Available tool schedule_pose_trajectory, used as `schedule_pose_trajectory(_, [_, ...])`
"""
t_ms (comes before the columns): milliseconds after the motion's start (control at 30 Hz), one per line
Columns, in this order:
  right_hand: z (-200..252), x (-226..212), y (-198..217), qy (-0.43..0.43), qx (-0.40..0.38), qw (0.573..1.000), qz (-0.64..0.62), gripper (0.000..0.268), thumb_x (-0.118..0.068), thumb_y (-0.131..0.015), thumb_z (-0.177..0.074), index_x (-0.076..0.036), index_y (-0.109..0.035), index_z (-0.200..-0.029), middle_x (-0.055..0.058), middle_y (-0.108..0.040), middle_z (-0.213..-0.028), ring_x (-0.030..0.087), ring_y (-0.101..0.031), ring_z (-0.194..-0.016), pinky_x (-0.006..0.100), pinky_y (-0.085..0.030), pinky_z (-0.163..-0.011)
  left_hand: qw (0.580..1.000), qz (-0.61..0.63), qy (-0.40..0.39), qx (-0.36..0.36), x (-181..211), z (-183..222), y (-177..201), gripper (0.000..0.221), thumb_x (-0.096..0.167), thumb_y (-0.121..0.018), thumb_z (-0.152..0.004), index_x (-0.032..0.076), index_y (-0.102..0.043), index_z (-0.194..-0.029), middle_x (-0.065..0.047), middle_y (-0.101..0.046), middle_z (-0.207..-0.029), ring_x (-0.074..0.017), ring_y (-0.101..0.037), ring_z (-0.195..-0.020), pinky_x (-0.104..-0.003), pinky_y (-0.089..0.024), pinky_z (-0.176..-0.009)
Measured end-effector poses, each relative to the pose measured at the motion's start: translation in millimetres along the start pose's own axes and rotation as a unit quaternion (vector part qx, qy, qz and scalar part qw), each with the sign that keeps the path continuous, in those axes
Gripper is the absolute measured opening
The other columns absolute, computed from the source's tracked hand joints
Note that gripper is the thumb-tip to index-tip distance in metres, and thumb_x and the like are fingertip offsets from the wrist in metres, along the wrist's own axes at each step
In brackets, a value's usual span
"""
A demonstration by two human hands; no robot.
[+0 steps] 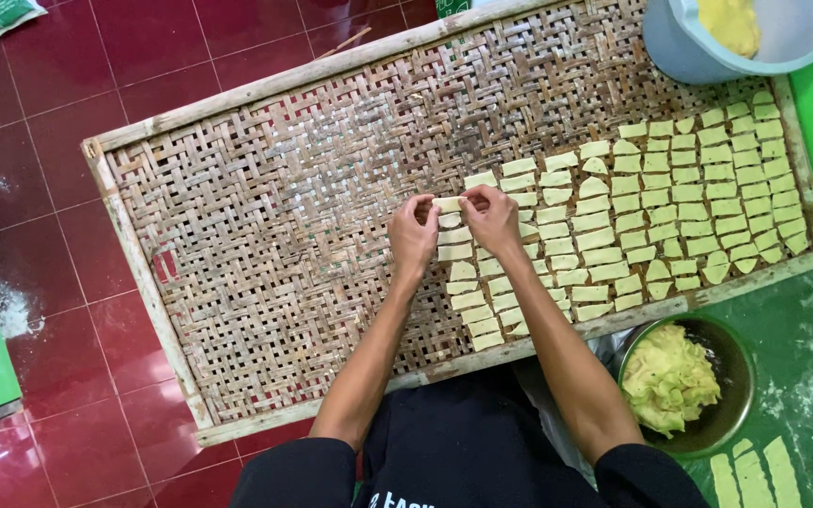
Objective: Flattening dough with a machine, cutting it into small pieces with a scraper, and arranging them on a tray.
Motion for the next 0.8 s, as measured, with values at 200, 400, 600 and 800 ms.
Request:
schedule_pose_trajectory(200, [4.4,-7.6,-6.4,0.089,0.041,0.989,0.111,0.008,-0.009,-0.077,-0.086,-0.008,-0.077,-0.095,0.01,-0.068,-0.079,0.025,-0.07,-0.075,0.035,-0.056,-0.07,0.995,-0.091,-0.032,-0.01,-6.5,-4.5,-11.3,0.015,0.014,-0.07,-0.095,0.011,-0.074,-0.109,-0.006,-0.073,-0.092,-0.0174,-0.07,-0.083,-0.03,-0.055,-0.076])
schedule_pose_trajectory(400, [10.6,-31.0,-6.8,0.084,0.046,0.99,0.1,0.009,0.001,-0.072,-0.091,0.0,-0.068,-0.099,0.014,-0.07,-0.082,0.024,-0.068,-0.076,0.033,-0.056,-0.072,0.989,-0.129,-0.068,0.013,-11.5,-4.6,-15.6,0.011,0.008,-0.067,-0.093,0.007,-0.072,-0.103,-0.012,-0.071,-0.093,-0.0245,-0.069,-0.088,-0.036,-0.055,-0.081])
schedule_pose_trajectory(600, [8.8,-27.0,-8.5,0.115,0.063,0.986,0.099,0.007,-0.001,-0.073,-0.092,-0.005,-0.067,-0.093,0.01,-0.069,-0.081,0.024,-0.07,-0.076,0.035,-0.056,-0.072,0.996,-0.072,-0.033,0.045,-20.6,-4.1,-12.3,0.013,0.011,-0.067,-0.091,0.009,-0.073,-0.103,-0.008,-0.07,-0.09,-0.0231,-0.069,-0.084,-0.035,-0.055,-0.079])
schedule_pose_trajectory(800, [1.0,-8.8,-17.3,0.117,0.057,0.984,0.118,0.01,-0.005,-0.076,-0.086,-0.008,-0.067,-0.089,0.008,-0.067,-0.077,0.029,-0.07,-0.077,0.037,-0.055,-0.074,0.998,-0.04,-0.009,0.047,-39.3,-14.8,-14.0,0.015,0.017,-0.074,-0.081,0.015,-0.075,-0.096,-0.002,-0.07,-0.081,-0.0175,-0.07,-0.076,-0.032,-0.054,-0.071])
Point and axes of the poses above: each hand's wrist, its own z-axis away from the middle knuckle, its own y-axis out of the back of the hand, x = y × z, the point moved 7 cm from there along -z, towards the middle knuckle
